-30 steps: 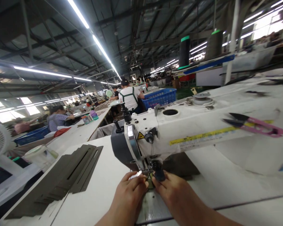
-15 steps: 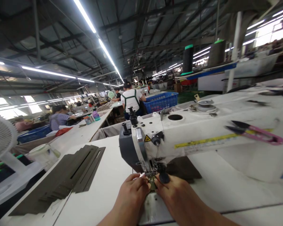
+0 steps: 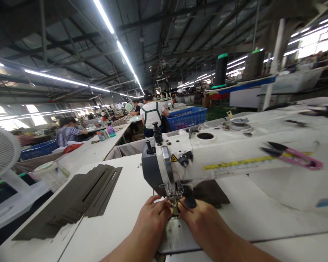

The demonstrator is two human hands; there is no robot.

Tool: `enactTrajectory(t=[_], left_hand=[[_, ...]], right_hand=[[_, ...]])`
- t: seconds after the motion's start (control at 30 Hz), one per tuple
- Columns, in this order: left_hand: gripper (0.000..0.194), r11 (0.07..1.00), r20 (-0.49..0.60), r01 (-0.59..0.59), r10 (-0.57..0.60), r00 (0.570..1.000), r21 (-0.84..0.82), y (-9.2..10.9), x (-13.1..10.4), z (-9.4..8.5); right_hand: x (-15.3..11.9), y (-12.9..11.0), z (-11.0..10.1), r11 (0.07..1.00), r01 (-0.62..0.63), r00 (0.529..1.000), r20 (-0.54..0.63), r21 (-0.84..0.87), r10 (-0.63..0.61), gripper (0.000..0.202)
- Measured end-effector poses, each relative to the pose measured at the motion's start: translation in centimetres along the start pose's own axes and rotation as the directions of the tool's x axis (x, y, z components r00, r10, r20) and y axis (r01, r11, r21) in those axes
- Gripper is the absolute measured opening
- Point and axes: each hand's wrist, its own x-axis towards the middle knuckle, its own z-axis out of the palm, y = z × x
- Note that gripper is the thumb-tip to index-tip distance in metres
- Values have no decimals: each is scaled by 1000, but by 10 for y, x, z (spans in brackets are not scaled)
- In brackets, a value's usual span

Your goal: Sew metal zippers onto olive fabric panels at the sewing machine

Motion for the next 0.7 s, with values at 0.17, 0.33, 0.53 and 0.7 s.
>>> enactTrajectory(t=[0.17,0.33,0.53,0.7], left_hand=[[6,1000,4,5,-5,1000,4,-1,-1,5],[6,1000,-21,14,-13,1000,25,-2,-3,14],[13,998,-14,58,-57,998,26,-5,-3,9],[10,999,-94,-3,0,996,-33,16,-3,-19]], right_hand=[[-1,1,-1,1000,-9,1000,-21,-6,8,35],[-5,1,6,996,-75,997,21,43,74,31],[-17,25,1,996,-55,998,-11,-69,55,23],[-51,48,-21,878,-58,997,20,-475,76,17]])
